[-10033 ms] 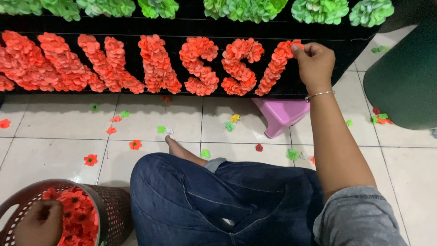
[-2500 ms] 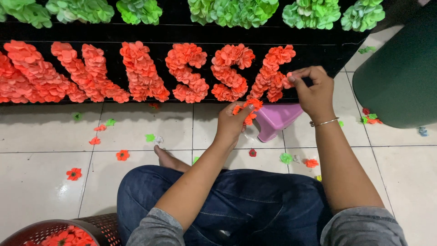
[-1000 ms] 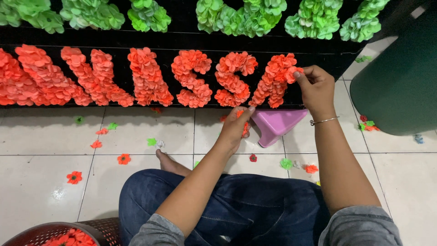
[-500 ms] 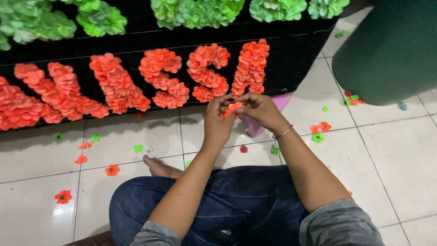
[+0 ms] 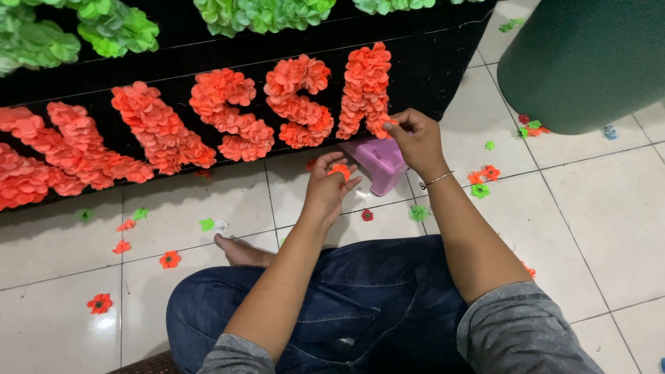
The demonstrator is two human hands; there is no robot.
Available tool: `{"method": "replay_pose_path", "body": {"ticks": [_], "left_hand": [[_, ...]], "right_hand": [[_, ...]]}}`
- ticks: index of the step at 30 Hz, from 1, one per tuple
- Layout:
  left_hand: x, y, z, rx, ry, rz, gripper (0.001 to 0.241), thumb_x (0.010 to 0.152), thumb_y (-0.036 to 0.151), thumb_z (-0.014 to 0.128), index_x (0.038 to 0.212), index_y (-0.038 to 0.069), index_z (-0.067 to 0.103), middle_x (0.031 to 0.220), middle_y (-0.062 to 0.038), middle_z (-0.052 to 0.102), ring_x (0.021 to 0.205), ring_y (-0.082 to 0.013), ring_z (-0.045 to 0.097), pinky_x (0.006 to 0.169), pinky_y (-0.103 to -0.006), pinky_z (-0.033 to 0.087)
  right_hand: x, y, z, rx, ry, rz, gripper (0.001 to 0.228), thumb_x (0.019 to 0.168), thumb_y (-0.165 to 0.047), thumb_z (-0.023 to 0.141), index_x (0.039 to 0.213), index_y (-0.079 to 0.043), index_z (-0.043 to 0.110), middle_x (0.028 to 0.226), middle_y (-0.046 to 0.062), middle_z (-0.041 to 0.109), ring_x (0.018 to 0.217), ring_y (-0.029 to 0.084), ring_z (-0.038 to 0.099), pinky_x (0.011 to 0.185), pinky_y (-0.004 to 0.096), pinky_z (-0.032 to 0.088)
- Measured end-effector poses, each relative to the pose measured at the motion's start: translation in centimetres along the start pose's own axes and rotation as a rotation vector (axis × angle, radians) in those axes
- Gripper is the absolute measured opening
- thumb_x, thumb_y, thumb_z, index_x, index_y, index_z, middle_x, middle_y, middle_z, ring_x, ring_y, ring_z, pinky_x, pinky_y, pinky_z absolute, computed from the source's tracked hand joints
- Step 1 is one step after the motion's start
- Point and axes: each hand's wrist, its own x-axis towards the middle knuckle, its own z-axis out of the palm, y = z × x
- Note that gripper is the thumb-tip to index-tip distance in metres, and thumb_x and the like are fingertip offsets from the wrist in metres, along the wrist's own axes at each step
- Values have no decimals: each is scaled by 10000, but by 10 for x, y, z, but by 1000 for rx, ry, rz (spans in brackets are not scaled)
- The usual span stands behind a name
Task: Arranging small artificial flowers on a board to create a sign.
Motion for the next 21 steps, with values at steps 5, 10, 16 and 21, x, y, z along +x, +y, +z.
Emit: {"method": "replay_pose_path", "body": {"ticks": [5,10,16,21], "left_hand": [[-2,-4,0,27,3,50,600,976,-216,445,1524,-2,568,1445,-281,628,1360,-450,755,1054,-589,733],[-14,2,7,118,-108,60,672,1047,-162,406,1661,48,582,1648,-350,621,1509,-504,674,1074,-614,710],[-61,49,41,399,-337,290,838,1115,-180,416,1875,159,317,1921,-353,244,1605,-577,503,1097,-612,706],[-68,45,39,492,-438,255,1035,1027,-169,517,1920,236,184,1962,-288,149,1606,-554,534,1063,-530,736]], "right_hand": [[5,-2,24,-91,5,-1,104,1032,-112,996,1079,-103,904,904,35,843,859,100,730,825,294,593],[21,10,44,-434,134,-123,184,958,-194,1065,1000,-128,898,786,107,754,762,282,781,691,379,597],[-20,-58,16,-18,-486,165,436,861,-167,1029,1254,-48,884,1014,102,827,924,180,662,852,348,537],[-3,-9,-31,63,-467,91,56,1046,-69,916,1039,-51,864,1094,86,826,1064,168,714,985,364,565]]}}
